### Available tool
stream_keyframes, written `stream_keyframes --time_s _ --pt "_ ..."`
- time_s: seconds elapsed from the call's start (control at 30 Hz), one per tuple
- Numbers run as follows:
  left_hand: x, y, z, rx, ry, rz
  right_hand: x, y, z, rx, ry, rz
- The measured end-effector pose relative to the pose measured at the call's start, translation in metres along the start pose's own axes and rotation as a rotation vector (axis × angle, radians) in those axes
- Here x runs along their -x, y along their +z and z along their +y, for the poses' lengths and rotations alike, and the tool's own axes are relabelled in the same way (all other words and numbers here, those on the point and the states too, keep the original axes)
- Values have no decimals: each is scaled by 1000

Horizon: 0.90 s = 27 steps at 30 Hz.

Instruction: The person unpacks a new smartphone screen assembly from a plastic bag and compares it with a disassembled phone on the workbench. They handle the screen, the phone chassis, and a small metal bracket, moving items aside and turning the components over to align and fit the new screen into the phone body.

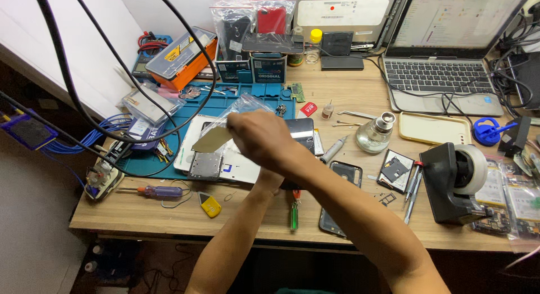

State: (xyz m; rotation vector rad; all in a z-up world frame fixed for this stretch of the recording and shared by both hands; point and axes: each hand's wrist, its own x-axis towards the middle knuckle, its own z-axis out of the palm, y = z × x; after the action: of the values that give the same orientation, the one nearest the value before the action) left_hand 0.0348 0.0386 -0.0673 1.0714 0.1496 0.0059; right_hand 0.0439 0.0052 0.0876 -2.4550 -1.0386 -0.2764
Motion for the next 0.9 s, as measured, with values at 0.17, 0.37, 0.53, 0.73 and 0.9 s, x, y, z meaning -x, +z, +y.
stream_keyframes --time_s 0.17,0.37,0.53,0.73,0.9 --pt "17 25 42 -76 -44 -54 33 -47 36 -780 327 216" --pt "37 44 58 -120 142 -26 129 -48 72 -1036 536 570" --pt "43 53 60 -2 -24 -124 179 -39 74 -849 629 734" --pt "32 43 32 -262 53 -165 195 -34 67 -542 606 710" --pt "31 43 26 -256 33 -110 186 -44 56 241 338 438"
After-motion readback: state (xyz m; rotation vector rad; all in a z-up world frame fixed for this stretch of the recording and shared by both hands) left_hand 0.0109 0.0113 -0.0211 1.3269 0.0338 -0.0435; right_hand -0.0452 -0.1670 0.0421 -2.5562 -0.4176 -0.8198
